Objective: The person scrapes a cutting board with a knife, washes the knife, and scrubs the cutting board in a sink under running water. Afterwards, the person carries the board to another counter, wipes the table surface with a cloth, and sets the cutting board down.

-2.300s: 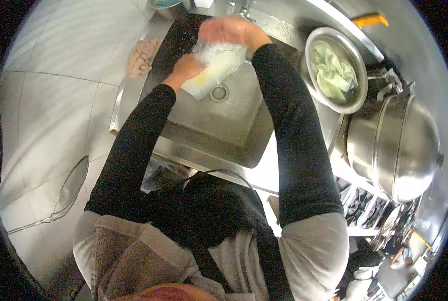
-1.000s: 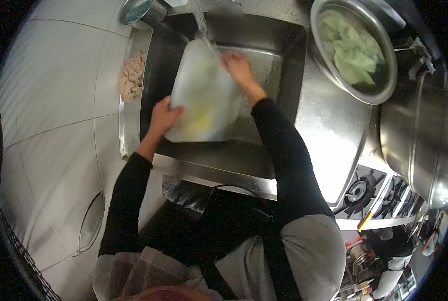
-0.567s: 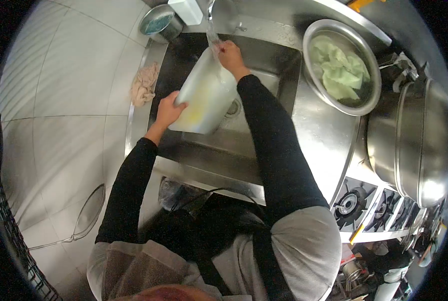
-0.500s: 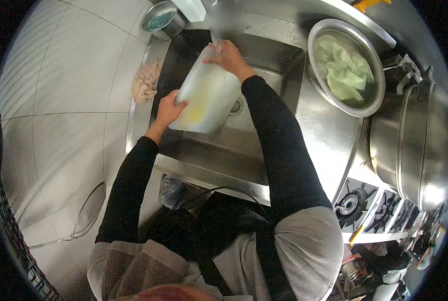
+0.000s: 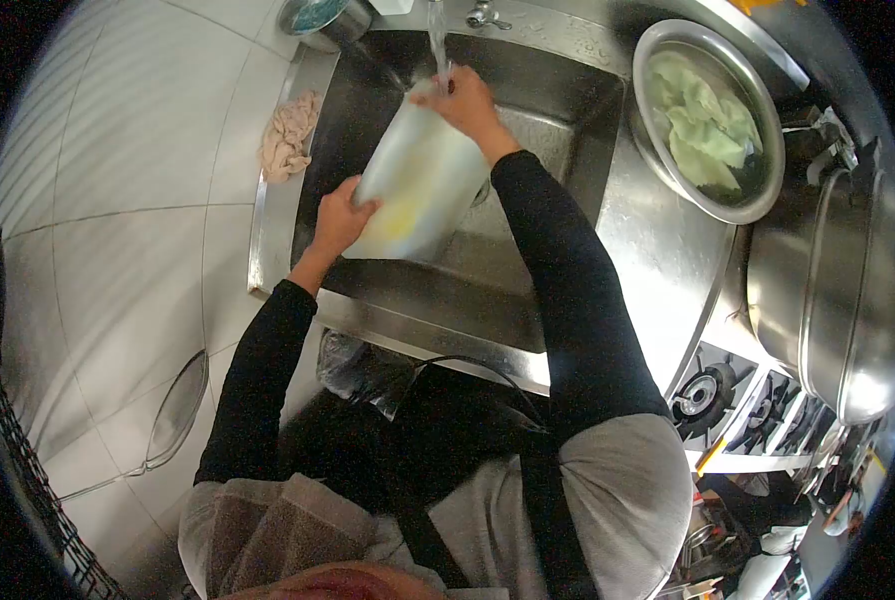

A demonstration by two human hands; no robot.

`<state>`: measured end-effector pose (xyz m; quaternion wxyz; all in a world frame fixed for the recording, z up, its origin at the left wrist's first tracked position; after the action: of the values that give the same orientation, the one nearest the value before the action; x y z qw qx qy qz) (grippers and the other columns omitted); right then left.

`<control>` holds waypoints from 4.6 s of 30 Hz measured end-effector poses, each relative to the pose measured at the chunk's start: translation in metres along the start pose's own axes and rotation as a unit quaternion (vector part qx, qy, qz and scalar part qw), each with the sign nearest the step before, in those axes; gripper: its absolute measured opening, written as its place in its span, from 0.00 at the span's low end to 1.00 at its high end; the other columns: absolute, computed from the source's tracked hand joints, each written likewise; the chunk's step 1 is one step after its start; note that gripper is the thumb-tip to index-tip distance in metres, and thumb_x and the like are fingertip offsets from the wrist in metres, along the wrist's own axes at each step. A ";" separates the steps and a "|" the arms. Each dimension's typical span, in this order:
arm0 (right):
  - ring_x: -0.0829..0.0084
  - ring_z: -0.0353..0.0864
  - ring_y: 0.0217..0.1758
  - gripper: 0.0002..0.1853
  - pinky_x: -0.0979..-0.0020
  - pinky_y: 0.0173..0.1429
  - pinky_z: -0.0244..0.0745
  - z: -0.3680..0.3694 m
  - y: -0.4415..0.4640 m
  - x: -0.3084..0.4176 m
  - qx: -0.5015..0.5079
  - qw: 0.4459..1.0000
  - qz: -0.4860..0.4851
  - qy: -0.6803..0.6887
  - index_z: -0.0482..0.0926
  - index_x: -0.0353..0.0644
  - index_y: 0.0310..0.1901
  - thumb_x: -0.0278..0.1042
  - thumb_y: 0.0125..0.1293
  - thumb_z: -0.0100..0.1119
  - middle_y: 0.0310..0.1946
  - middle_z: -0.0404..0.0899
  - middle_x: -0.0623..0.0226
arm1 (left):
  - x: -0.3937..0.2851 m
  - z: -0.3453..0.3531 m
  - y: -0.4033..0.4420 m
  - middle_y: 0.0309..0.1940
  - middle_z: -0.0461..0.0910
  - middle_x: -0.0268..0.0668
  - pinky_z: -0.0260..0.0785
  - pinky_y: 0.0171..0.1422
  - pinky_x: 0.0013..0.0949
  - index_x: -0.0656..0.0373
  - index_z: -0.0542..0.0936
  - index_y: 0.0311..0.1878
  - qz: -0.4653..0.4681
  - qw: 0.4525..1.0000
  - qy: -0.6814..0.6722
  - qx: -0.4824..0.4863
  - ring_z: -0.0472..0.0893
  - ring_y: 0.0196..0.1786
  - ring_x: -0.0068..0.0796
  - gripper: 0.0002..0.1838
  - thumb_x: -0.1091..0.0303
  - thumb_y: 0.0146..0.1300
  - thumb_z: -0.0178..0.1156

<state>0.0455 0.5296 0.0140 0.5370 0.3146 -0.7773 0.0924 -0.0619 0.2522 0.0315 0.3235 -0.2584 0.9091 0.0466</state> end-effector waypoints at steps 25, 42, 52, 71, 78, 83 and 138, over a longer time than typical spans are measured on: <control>0.70 0.80 0.62 0.21 0.68 0.65 0.75 -0.002 0.026 0.129 0.451 0.860 0.094 0.219 0.76 0.38 0.64 0.41 0.77 0.52 0.61 0.80 0.65 | -0.101 0.041 0.057 0.49 0.83 0.48 0.77 0.45 0.52 0.55 0.75 0.55 0.273 0.930 0.226 0.102 0.85 0.44 0.53 0.16 0.72 0.63 0.56; 0.49 0.78 0.61 0.23 0.52 0.62 0.76 -0.048 0.058 -0.016 0.135 0.967 0.195 -0.097 0.78 0.33 0.54 0.35 0.57 0.63 0.58 0.78 0.47 | -0.070 0.003 -0.009 0.47 0.80 0.44 0.75 0.49 0.52 0.56 0.73 0.52 0.192 0.942 0.216 0.168 0.82 0.48 0.54 0.18 0.70 0.58 0.62; 0.52 0.84 0.51 0.21 0.58 0.57 0.77 -0.093 -0.045 0.044 -0.045 0.997 0.016 -0.069 0.82 0.38 0.52 0.47 0.69 0.57 0.48 0.84 0.50 | -0.095 0.053 0.007 0.46 0.84 0.53 0.75 0.56 0.49 0.62 0.80 0.56 0.152 0.921 0.287 0.216 0.83 0.51 0.55 0.24 0.65 0.56 0.66; 0.52 0.42 0.83 0.67 0.53 0.82 0.53 -0.037 -0.338 0.003 0.166 0.732 0.382 0.540 0.32 0.35 0.78 0.61 0.57 0.72 0.81 0.38 0.48 | -0.385 -0.182 -0.053 0.37 0.86 0.43 0.75 0.48 0.34 0.65 0.84 0.45 0.314 0.895 0.223 0.225 0.84 0.38 0.37 0.21 0.61 0.51 0.73; 0.60 0.55 0.79 0.42 0.51 0.82 0.48 -0.192 -0.244 0.096 -0.120 0.740 0.077 0.658 0.50 0.46 0.78 0.58 0.73 0.56 0.78 0.55 0.66 | -0.390 -0.248 -0.097 0.42 0.85 0.35 0.75 0.49 0.29 0.64 0.80 0.55 0.244 0.965 0.038 0.092 0.82 0.42 0.23 0.24 0.59 0.62 0.72; 0.65 0.79 0.59 0.31 0.61 0.64 0.76 -0.356 -0.287 0.133 -0.249 0.841 0.032 0.479 0.69 0.35 0.63 0.37 0.64 0.72 0.58 0.78 0.58 | -0.269 -0.144 -0.085 0.50 0.84 0.38 0.74 0.58 0.31 0.68 0.76 0.58 0.196 0.964 -0.170 0.050 0.82 0.50 0.25 0.24 0.69 0.62 0.72; 0.56 0.63 0.74 0.39 0.32 0.77 0.40 -0.333 -1.400 0.046 -0.856 0.077 -0.303 0.411 0.70 0.56 0.68 0.74 0.64 0.39 0.69 0.70 0.67 | -0.791 0.323 -1.001 0.47 0.85 0.40 0.68 0.63 0.44 0.58 0.84 0.50 0.774 0.050 -0.106 0.622 0.80 0.57 0.46 0.21 0.66 0.52 0.75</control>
<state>1.1174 -0.4274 -0.0812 0.6582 -0.2379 0.1772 -0.6919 1.1405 -0.1815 0.3446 0.2374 0.8970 0.2397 -0.2857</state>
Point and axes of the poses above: each hand's wrist, its own y-axis towards the middle knuckle, its own z-axis out of the palm, x = y × z, the point moved 8 cm from there along y, towards the middle knuckle
